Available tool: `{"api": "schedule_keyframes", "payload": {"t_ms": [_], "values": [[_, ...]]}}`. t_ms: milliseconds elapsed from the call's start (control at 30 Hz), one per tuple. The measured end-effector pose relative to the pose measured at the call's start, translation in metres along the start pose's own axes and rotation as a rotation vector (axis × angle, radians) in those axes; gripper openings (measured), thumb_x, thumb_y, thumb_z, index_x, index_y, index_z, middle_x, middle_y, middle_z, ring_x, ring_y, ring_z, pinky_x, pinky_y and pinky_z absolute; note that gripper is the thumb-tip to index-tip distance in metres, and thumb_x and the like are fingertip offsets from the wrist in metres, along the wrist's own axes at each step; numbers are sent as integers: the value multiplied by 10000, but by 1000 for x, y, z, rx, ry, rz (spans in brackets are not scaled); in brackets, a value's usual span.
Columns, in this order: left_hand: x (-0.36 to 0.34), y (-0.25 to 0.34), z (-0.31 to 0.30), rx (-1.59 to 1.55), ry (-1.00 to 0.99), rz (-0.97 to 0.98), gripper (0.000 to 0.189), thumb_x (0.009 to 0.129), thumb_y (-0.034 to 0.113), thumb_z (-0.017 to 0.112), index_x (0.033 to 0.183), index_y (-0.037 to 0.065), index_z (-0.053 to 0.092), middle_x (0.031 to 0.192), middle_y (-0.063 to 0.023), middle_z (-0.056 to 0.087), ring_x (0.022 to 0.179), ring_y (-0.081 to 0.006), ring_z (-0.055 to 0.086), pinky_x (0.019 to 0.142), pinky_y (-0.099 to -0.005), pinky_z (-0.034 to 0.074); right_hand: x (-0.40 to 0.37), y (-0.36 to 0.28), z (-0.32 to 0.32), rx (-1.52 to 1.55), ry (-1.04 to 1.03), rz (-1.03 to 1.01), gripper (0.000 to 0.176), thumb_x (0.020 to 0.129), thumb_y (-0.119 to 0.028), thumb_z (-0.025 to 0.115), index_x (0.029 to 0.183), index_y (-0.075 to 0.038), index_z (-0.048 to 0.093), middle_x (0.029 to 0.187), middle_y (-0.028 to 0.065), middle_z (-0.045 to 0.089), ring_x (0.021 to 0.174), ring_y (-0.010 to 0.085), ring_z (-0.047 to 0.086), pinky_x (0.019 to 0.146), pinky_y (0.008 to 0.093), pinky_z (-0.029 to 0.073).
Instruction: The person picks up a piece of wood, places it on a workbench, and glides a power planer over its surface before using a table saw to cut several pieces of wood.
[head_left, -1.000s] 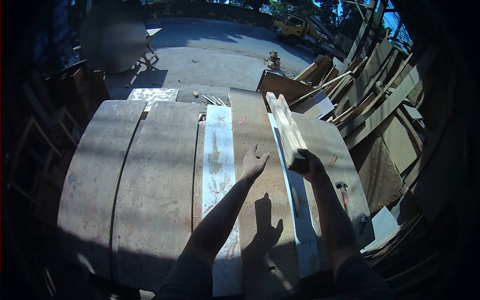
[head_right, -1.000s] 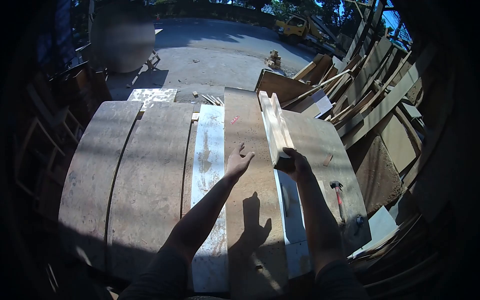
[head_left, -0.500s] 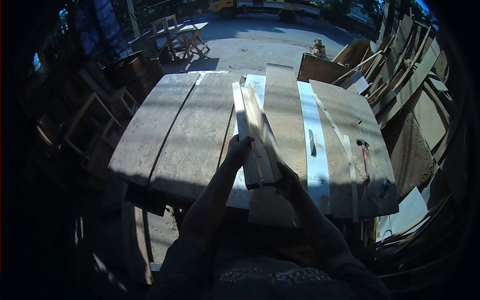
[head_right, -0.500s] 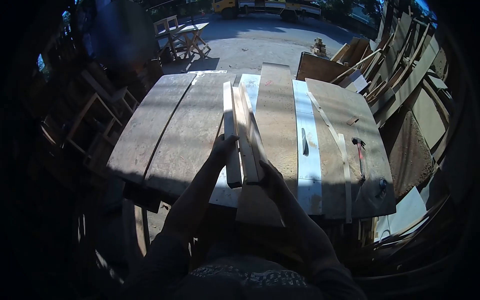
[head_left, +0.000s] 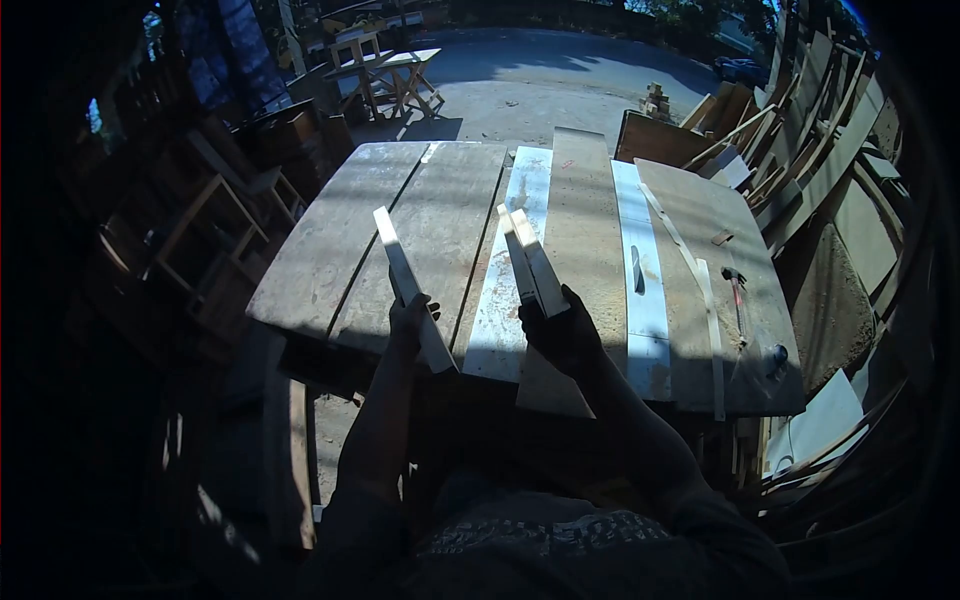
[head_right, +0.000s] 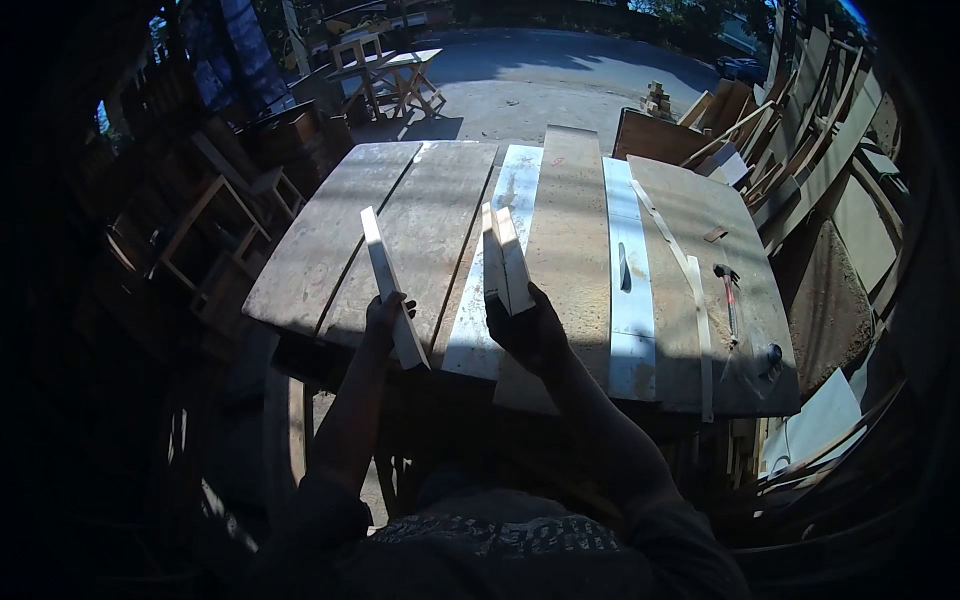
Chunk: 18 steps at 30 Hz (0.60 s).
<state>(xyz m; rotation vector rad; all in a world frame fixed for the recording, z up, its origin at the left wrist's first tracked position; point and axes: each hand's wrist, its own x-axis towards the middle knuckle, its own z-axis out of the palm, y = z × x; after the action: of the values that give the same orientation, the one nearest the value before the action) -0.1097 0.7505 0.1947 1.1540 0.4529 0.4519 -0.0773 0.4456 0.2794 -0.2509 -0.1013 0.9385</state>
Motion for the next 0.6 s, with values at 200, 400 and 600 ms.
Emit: {"api": "schedule_keyframes", "payload": {"t_ms": [200, 400, 600], "values": [[39, -2, -31, 22, -5, -33, 352, 795, 107, 688, 1041, -67, 506, 885, -160, 604, 750, -288, 690, 636, -391, 596, 62, 9, 21, -115, -63, -27, 534, 982, -506, 393, 1180, -29, 528, 965, 106, 622, 846, 206, 607, 682, 315, 506], [86, -5, -60, 262, -88, -38, 418, 748, 136, 708, 1067, -56, 518, 905, -171, 634, 747, -265, 682, 634, -377, 574, 129, 26, 30, -233, 105, -23, 558, 969, -490, 454, 1307, -49, 506, 1144, 93, 675, 893, 249, 637, 776, 356, 497], [139, -52, -88, 851, 15, 90, 588, 699, 256, 746, 1147, -59, 531, 978, -176, 648, 852, -310, 659, 734, -406, 551, 192, 24, 35, -187, 18, -7, 578, 945, -516, 472, 1258, -35, 538, 1072, 81, 679, 878, 231, 639, 784, 355, 496]]}}
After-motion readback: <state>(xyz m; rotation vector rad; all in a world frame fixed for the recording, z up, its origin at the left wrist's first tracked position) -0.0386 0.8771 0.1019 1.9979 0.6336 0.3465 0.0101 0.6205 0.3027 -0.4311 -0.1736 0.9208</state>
